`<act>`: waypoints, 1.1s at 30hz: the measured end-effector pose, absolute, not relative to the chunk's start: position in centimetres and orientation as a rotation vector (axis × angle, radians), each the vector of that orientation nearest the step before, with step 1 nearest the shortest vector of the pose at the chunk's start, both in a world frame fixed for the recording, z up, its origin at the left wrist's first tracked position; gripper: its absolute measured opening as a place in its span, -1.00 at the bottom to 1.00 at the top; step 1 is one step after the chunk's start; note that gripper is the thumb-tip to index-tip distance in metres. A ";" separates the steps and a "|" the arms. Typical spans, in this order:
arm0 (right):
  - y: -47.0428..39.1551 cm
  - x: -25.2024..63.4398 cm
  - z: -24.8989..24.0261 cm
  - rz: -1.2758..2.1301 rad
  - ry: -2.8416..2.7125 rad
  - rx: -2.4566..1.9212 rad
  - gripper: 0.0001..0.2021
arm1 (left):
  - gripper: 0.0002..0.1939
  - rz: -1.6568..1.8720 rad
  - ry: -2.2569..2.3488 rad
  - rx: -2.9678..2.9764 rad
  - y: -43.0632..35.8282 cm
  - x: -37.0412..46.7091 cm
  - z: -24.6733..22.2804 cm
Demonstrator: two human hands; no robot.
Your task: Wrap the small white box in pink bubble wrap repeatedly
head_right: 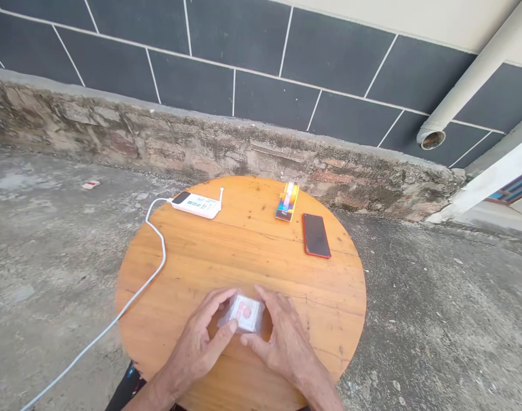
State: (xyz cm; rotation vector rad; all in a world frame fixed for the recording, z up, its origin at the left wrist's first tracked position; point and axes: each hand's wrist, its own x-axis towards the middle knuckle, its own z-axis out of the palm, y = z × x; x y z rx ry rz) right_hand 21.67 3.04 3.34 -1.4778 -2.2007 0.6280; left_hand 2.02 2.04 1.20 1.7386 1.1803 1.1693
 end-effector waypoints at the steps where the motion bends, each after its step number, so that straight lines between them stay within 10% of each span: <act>1: 3.0 21.6 3.3 0.619 -2.197 -1.478 -0.31 | -0.59 1.176 1.179 1.732 2.0 2.0 1.2; 33: 3.3 21.3 3.4 0.486 -2.198 -1.457 -0.38 | -0.45 1.249 1.234 1.845 2.2 2.4 0.1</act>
